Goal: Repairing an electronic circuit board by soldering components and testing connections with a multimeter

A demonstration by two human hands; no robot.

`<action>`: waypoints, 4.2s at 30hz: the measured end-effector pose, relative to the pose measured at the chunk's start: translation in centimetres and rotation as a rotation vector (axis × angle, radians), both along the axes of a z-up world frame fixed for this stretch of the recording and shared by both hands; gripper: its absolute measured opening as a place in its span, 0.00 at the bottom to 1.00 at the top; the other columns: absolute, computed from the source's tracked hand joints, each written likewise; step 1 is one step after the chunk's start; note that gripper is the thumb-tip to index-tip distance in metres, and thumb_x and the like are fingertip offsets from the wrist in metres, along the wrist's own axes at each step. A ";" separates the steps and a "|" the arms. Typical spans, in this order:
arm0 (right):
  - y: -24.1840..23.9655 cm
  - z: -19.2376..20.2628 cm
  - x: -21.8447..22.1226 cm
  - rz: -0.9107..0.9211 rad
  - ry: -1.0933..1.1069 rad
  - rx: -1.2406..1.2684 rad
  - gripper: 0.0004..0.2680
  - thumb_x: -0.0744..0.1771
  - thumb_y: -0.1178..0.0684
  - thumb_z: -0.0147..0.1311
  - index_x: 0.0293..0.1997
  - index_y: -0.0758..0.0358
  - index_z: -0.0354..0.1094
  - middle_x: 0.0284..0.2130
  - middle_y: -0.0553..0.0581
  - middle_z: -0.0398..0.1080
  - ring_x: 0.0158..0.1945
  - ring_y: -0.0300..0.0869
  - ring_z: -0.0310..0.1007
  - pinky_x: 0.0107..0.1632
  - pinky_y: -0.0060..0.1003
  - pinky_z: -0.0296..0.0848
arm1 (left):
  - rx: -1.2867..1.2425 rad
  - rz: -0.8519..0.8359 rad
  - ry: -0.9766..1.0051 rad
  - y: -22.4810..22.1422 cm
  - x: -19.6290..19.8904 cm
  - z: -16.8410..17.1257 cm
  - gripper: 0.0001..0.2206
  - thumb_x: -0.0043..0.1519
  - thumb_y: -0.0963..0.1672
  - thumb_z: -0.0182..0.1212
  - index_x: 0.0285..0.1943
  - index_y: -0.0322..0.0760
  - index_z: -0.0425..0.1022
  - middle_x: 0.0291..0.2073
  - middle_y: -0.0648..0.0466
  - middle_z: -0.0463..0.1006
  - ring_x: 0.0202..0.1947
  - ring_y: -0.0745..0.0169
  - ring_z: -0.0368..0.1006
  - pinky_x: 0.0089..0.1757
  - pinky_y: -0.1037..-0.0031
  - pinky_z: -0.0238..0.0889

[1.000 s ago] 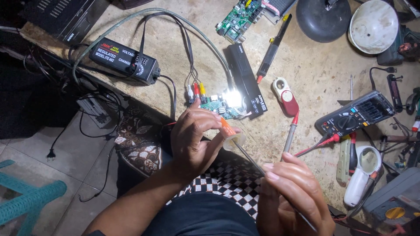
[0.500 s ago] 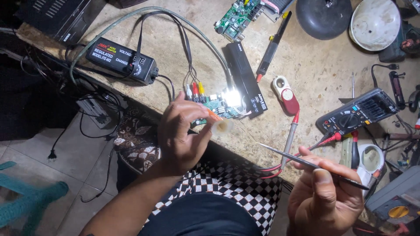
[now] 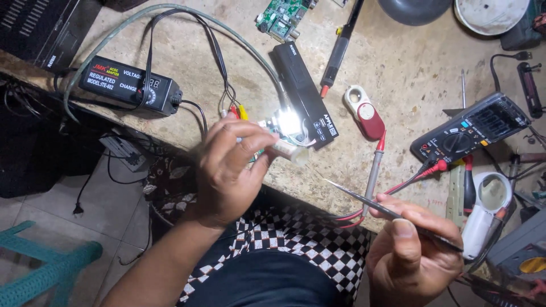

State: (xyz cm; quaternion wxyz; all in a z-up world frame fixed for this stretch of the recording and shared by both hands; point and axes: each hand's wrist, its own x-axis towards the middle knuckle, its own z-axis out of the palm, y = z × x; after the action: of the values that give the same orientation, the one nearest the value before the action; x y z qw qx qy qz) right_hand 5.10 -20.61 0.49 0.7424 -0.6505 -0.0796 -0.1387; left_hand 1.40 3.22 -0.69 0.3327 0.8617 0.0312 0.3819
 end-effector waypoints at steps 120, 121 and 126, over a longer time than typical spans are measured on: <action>0.6 -7.6 1.1 0.419 -0.679 -0.638 0.12 0.65 0.71 0.61 0.48 0.69 0.64 0.44 0.70 0.74 0.47 0.53 0.82 0.50 0.43 0.86 | 0.101 0.303 -0.154 2.7 0.3 -3.9 0.06 0.71 0.40 0.61 0.51 0.29 0.74 0.44 0.44 0.74 0.46 0.45 0.75 0.50 0.58 0.75; -0.7 -8.1 1.8 0.607 -0.631 -0.531 0.16 0.67 0.70 0.58 0.61 0.68 0.62 0.55 0.67 0.71 0.54 0.50 0.81 0.58 0.37 0.88 | 0.111 0.286 -0.168 2.8 0.4 -3.8 0.05 0.70 0.39 0.62 0.50 0.29 0.75 0.43 0.45 0.75 0.46 0.44 0.75 0.51 0.58 0.76; 0.9 -0.1 -2.6 0.216 -0.173 -0.511 0.06 0.66 0.67 0.56 0.45 0.72 0.63 0.46 0.77 0.74 0.50 0.54 0.81 0.60 0.37 0.79 | 0.000 0.201 -0.168 2.1 -0.2 -4.5 0.07 0.66 0.35 0.66 0.51 0.31 0.75 0.46 0.44 0.76 0.51 0.41 0.76 0.61 0.50 0.68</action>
State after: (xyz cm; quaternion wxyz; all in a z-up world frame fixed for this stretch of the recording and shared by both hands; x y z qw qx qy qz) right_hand 2.55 -19.71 0.41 0.5554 -0.7901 -0.2436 -0.0892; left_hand 1.22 5.31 -5.15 0.2945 0.8191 0.0894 0.4840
